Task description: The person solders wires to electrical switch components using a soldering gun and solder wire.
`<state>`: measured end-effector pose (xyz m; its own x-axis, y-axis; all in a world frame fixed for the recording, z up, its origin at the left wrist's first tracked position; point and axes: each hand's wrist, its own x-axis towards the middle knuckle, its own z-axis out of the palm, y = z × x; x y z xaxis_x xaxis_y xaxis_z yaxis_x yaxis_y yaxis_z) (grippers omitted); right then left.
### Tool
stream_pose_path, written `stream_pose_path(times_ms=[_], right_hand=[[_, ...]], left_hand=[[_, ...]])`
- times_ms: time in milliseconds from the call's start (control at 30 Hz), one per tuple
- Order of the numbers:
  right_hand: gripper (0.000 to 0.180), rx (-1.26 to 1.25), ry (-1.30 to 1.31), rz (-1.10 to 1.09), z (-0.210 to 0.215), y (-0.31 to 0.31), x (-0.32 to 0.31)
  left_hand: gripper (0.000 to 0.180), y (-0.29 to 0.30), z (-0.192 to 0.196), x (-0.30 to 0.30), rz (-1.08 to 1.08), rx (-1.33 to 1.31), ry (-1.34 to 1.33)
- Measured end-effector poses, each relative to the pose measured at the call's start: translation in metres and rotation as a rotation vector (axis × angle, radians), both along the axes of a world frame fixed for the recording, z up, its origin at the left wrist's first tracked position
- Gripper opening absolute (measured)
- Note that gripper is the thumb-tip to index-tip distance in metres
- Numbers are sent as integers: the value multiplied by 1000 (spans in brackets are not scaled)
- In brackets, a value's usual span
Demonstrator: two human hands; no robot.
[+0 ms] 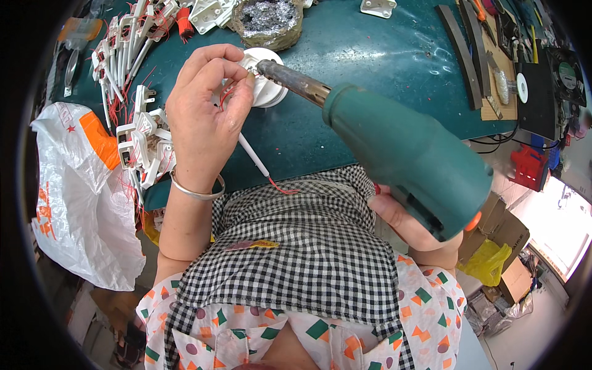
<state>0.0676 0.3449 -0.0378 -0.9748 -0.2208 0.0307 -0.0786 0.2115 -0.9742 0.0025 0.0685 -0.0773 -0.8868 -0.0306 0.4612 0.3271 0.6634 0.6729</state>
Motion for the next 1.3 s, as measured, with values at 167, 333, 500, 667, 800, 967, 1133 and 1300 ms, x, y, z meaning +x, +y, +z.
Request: stream_pose_path(times_ms=[167,333,500,667,800,967,1133,1300], right_hand=[[79,-416,-126,-226,10,-22,-4],[79,-408,-49,-108,11,-14,-12],[82,-427,-66,-114,10,-14,-19],[80,-393,60,-159,9,-19,-37],[73,-335,227,-87,-6,-11,-58],[47,-61,408,-252,-33,-8,-113],[57,307,612,-409,-60,-10,-176],[69,736,840,-534,-72,-23,-206]], left_hand=[[12,0,0,0,1,-4,3],[13,1,0,0,-6,4,12],[13,-1,-1,0,-3,-7,16],[13,0,-1,-1,2,-6,15],[9,-1,3,-1,-1,-57,8],[6,-1,3,-3,-33,-62,8],[6,0,8,3,10,-87,-73],[7,3,10,2,-1,-102,-66]])
